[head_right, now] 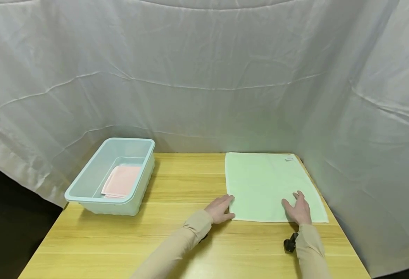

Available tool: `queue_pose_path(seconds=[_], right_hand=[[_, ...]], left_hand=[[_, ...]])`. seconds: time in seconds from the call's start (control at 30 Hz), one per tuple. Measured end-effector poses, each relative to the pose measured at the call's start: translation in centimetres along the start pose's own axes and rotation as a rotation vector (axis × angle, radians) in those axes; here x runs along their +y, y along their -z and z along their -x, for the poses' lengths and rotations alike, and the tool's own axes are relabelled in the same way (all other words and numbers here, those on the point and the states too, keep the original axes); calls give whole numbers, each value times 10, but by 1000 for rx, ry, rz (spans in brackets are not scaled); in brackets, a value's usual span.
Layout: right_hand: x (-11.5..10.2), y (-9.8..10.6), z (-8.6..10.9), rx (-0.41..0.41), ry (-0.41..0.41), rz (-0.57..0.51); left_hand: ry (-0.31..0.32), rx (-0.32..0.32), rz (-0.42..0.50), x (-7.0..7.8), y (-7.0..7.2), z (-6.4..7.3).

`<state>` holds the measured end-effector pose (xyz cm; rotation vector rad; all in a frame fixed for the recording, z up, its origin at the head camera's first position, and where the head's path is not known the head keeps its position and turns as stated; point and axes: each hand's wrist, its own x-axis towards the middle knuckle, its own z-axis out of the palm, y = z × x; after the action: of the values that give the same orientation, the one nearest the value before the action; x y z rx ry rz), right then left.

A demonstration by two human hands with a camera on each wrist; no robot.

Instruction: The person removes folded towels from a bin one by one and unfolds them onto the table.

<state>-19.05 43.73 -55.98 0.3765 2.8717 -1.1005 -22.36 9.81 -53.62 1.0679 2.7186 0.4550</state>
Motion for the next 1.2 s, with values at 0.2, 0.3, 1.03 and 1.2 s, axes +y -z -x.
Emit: queue_pose_path(seconds=[0.2, 0.3, 1.03, 1.2], right_hand=[[1, 7, -2, -24, -14, -22], [3, 9, -4, -30, -19, -16], [4, 18, -5, -48, -31, -9], [2, 19, -5, -50, -41, -13]], left_hand=[[6, 6, 15, 4, -1, -5], [0, 16, 24, 5, -1, -6], [44, 16, 17, 8, -16, -18], [42, 24, 23, 7, -17, -19]])
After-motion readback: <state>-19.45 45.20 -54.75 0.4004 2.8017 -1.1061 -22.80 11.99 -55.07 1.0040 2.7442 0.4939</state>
